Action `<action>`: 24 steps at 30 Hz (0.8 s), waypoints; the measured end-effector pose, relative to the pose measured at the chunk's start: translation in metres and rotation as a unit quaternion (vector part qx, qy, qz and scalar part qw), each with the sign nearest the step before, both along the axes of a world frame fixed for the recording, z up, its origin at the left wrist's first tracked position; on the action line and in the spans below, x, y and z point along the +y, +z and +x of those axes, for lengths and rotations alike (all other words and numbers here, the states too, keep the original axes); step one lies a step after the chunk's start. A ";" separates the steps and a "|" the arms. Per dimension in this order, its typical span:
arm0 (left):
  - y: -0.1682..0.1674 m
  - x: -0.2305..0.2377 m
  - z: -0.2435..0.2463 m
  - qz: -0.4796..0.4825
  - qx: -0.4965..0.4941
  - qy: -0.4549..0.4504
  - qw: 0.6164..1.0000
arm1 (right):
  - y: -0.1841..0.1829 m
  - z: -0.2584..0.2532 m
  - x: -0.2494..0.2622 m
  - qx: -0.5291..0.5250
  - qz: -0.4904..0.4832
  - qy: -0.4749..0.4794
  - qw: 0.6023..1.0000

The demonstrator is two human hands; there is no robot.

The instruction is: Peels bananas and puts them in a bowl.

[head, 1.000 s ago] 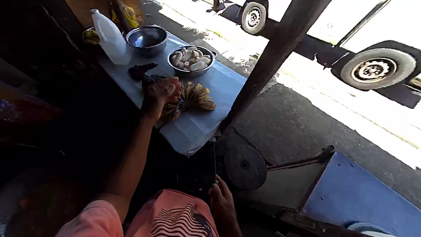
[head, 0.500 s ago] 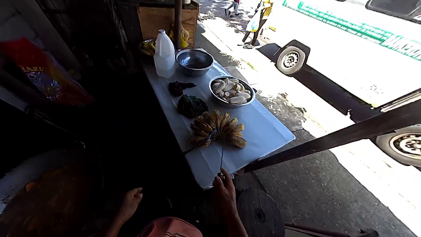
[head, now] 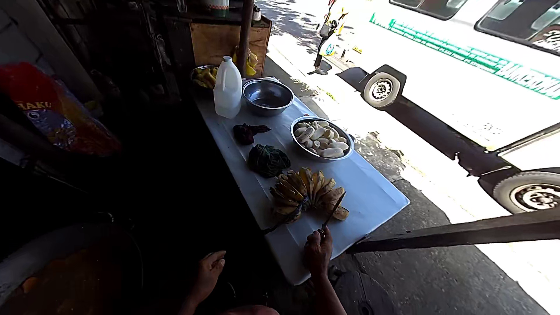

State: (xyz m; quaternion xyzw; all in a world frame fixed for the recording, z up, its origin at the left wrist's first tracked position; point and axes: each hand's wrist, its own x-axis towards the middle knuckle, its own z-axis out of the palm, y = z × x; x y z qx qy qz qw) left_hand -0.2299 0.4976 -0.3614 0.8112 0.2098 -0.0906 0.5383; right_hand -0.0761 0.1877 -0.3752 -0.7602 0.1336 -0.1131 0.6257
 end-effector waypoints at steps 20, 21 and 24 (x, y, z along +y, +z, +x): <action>0.135 -0.224 0.314 -0.044 -0.127 -0.355 0.925 | -0.003 -0.001 -0.005 -0.027 0.105 -0.020 0.994; 0.136 -0.239 0.333 -0.004 -0.120 -0.379 0.918 | -0.003 -0.001 -0.005 -0.031 0.114 -0.020 0.993; 0.134 -0.274 0.374 0.105 -0.059 -0.426 0.897 | -0.002 -0.002 -0.007 -0.036 0.122 -0.022 0.992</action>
